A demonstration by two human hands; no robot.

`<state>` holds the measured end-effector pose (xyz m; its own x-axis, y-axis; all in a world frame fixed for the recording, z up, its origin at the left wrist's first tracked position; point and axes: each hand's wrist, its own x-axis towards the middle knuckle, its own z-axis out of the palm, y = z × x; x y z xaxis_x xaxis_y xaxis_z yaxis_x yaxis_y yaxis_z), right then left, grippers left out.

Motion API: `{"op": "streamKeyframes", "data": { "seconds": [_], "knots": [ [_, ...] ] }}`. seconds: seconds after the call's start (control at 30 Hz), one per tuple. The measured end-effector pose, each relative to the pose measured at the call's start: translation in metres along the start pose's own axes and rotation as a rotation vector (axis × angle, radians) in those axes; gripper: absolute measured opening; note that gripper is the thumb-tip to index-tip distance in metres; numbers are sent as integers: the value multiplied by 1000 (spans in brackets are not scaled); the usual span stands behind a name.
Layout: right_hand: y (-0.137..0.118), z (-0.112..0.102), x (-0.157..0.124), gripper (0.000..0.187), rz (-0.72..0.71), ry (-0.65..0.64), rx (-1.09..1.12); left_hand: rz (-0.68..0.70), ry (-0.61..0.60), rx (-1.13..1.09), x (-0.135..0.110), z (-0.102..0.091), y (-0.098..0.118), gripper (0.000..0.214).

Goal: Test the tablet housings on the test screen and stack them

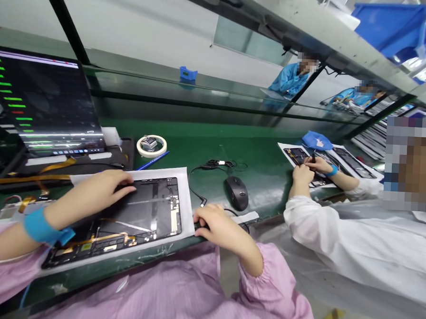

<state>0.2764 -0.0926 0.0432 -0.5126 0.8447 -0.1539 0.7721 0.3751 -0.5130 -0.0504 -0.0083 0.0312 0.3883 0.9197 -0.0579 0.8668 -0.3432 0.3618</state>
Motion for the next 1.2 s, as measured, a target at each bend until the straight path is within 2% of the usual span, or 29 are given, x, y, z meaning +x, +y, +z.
{"op": "streamKeyframes", "data": {
  "seconds": [0.1,0.2,0.3,0.37,0.47,0.57,0.73,0.9,1.1,1.2],
  "knots": [
    [5,-12,2,4,-62,-59,107,38,-39,164,12,4,14,26],
    [8,-15,11,11,-26,43,261,-22,-68,221,16,7,25,26],
    [10,0,24,14,65,150,283,40,12,278,19,15,32,24],
    [11,14,31,15,72,203,267,96,71,321,22,23,35,21],
    [13,28,33,14,25,306,226,132,105,347,27,31,34,21],
    [13,32,26,12,-98,353,173,156,127,376,28,36,32,23],
    [14,36,15,15,-222,299,101,176,164,408,26,38,30,26],
    [10,40,5,16,-272,298,50,100,83,330,27,33,30,23],
    [2,34,-4,20,-248,122,-73,125,57,301,30,33,27,25],
    [5,40,-1,12,-306,174,-162,101,56,258,29,30,27,26]
  ]
}}
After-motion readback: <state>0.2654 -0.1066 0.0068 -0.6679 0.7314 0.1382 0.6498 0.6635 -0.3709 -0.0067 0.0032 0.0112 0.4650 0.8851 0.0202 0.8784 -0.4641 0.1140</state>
